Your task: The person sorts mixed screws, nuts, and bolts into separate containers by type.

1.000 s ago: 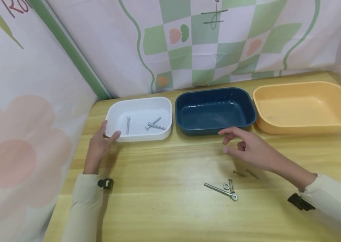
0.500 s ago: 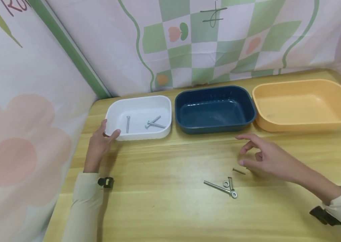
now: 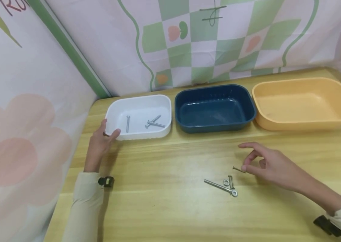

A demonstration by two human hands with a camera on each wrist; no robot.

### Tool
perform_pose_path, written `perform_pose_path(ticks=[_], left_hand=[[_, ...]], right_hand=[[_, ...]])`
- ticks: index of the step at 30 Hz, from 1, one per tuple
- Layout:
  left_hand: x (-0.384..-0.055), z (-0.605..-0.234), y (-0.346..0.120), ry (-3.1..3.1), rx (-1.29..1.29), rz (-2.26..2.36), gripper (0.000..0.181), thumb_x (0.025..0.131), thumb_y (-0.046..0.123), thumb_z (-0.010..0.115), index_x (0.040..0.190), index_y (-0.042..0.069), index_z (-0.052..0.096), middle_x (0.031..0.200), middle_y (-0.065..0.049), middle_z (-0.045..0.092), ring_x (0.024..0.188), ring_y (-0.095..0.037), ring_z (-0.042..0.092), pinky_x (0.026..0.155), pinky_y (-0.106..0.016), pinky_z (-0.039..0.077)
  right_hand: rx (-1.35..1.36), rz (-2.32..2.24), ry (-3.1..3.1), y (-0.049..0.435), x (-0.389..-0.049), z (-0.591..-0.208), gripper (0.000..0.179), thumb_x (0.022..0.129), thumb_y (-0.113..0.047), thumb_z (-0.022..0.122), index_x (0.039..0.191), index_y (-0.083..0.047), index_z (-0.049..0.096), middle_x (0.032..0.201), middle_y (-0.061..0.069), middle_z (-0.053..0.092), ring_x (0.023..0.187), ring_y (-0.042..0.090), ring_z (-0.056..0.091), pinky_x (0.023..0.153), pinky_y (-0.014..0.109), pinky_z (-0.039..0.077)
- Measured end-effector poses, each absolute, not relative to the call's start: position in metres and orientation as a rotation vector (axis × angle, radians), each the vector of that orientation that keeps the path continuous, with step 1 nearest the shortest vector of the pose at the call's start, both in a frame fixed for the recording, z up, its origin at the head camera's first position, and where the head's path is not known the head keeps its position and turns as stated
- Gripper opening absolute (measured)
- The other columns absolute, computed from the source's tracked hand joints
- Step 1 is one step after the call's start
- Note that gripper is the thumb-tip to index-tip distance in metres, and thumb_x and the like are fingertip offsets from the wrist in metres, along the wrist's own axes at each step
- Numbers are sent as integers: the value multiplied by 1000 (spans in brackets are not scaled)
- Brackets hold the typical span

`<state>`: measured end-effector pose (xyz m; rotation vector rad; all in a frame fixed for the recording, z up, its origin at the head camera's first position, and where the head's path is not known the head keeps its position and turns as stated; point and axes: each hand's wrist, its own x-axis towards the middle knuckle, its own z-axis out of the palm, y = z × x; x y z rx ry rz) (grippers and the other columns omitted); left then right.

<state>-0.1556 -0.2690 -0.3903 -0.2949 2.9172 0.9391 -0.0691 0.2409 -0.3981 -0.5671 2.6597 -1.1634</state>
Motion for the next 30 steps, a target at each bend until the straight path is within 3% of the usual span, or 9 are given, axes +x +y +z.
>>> perform_pose_path(ticks=[9,14,17,24,30], left_hand=[[-157,-389,-267,2890,-319,962,87,100,47,57,161,6,10,141,-34,46,123,-43,49,105,-54,36],[-157,-388,-267,2883,-341,962,87,100,47,57,161,6,9,144,-33,44,125,-43,47,106,-54,35],[-157,-389,-267,2875,-354,970,88,100,48,57,161,7,9,145,-33,43,127,-43,46,107,-54,34],[-156,-390,-269,2867,-352,975,88,99,48,57,161,8,9,145,-34,42,129,-44,44,108,-55,32],[-155,-390,-269,2861,-345,992,89,99,50,57,161,9,9,150,-35,33,137,-47,35,110,-57,28]], right_hand=[[-565,-1165,2651,236,-61,-401,59,91,-22,76,140,-9,48,92,-6,66,45,6,44,48,27,41],[-568,-1284,2519,232,-59,-403,56,90,-19,77,137,-6,50,90,-4,66,72,10,64,63,28,52],[-565,-1368,2442,228,-58,-407,55,88,-16,79,135,-5,52,89,-2,67,84,12,65,69,29,53],[-580,-1406,2453,215,-54,-415,52,80,-19,86,125,-13,60,95,2,64,56,12,48,53,27,42],[-577,-1316,2463,207,-51,-414,53,79,-25,86,124,-15,60,95,0,64,58,8,50,54,26,44]])
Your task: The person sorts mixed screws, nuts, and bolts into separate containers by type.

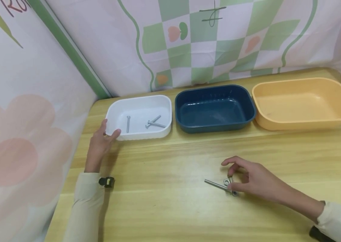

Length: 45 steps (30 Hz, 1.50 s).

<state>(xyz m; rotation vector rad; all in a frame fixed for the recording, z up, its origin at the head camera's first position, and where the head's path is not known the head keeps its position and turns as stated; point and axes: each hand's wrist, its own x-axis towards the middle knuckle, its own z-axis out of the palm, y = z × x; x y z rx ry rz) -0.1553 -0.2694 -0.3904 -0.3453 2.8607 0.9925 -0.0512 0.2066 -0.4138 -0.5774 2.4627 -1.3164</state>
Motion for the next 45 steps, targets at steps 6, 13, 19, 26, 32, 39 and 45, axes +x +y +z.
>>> perform_pose_path(ticks=[6,13,19,26,32,39,45], left_hand=[[-155,-391,-270,2903,-293,983,85,99,46,57,160,6,14,146,-37,37,135,-50,37,109,-58,29],[-156,-391,-270,2885,-305,984,85,100,45,57,161,5,12,148,-38,34,136,-49,36,109,-58,29],[-156,-392,-271,2869,-314,990,86,100,46,56,161,7,11,149,-37,33,136,-49,35,110,-58,28],[-156,-391,-271,2865,-325,993,87,100,48,57,161,8,10,150,-36,33,137,-48,34,110,-57,27],[-156,-390,-270,2858,-340,993,87,100,48,56,161,9,9,151,-36,32,137,-48,34,110,-57,27],[-157,-389,-268,2856,-345,994,87,100,48,56,161,9,9,151,-35,32,137,-48,34,110,-57,27],[-156,-390,-269,2843,-366,995,87,100,48,56,162,10,8,153,-34,30,139,-47,33,111,-57,27]], right_hand=[[-594,-1168,2661,203,-51,-408,55,78,-27,87,124,-14,61,95,-7,65,55,5,44,54,26,39],[-655,-1189,2584,195,-49,-408,51,78,-25,87,122,-14,62,95,-7,64,64,8,51,62,26,45],[-702,-1189,2529,186,-51,-411,50,78,-24,88,120,-14,64,93,-9,64,67,8,53,59,25,45],[-723,-1098,2519,177,-53,-413,52,74,-22,89,119,-16,64,89,-14,62,71,6,55,63,25,48],[-784,-1023,2588,173,-55,-412,48,73,-15,89,114,-17,65,85,-15,60,71,5,54,65,25,47],[-803,-959,2632,172,-59,-413,35,73,-10,87,101,-19,68,79,-16,55,70,4,51,63,25,45],[-811,-953,2634,170,-60,-415,28,74,-9,85,92,-24,68,75,-19,53,67,3,49,60,25,43]])
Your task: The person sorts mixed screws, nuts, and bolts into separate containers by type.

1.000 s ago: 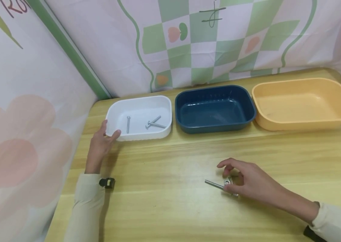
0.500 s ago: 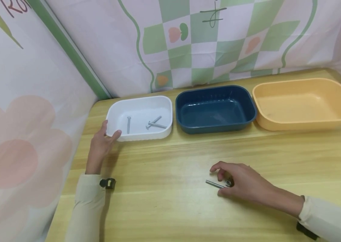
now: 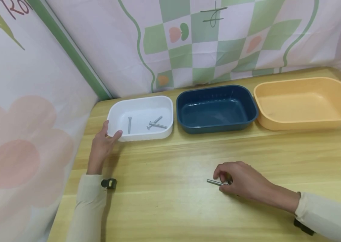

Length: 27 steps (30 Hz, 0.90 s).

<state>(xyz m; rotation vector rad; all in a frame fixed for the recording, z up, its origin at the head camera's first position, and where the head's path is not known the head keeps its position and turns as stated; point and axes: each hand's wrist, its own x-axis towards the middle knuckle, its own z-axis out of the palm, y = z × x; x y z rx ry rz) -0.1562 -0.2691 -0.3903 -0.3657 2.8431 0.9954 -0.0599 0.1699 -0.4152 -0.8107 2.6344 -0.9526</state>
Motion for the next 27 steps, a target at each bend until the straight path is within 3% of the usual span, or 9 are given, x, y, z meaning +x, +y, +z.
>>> perform_pose_path(ticks=[7,27], left_hand=[[-154,-392,-270,2841,-374,1008,86,100,48,56,162,11,8,153,-34,30,139,-47,32,111,-57,26],[-156,-391,-268,2853,-359,1014,86,100,48,56,162,10,10,153,-33,30,140,-47,31,111,-57,25]], right_hand=[[-796,-956,2619,168,-61,-416,26,75,-5,80,85,-26,68,72,-19,53,65,1,48,56,24,42],[-814,-974,2580,166,-66,-401,21,80,-5,81,89,-22,72,76,-16,58,65,3,51,55,24,46]])
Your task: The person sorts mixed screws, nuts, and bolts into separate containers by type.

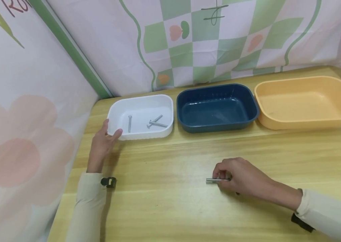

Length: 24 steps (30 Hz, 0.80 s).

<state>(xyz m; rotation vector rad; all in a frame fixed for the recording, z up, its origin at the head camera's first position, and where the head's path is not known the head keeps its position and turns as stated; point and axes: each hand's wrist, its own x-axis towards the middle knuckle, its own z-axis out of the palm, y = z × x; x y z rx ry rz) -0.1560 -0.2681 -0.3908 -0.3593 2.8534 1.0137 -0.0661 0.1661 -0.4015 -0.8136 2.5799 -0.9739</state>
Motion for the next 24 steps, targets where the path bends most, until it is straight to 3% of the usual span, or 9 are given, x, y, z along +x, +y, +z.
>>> perform_pose_path(ticks=[11,18,24], left_hand=[[-156,-389,-271,2851,-342,995,88,99,51,55,162,11,8,153,-34,30,140,-48,30,111,-58,25],[-157,-388,-271,2865,-326,993,88,99,51,56,162,10,9,152,-35,31,139,-48,32,111,-58,26],[-158,-389,-271,2873,-334,989,88,99,51,57,162,10,11,151,-35,33,137,-49,34,110,-58,28]], right_hand=[[-821,-955,2628,159,-86,-382,16,83,-7,79,92,-19,73,75,-16,59,59,6,45,55,27,42],[-853,-946,2672,153,-103,-378,19,83,-5,77,88,-22,74,72,-17,59,67,9,50,65,31,44],[-895,-965,2706,148,-124,-369,16,84,-5,77,90,-20,75,72,-16,61,66,11,49,59,30,39]])
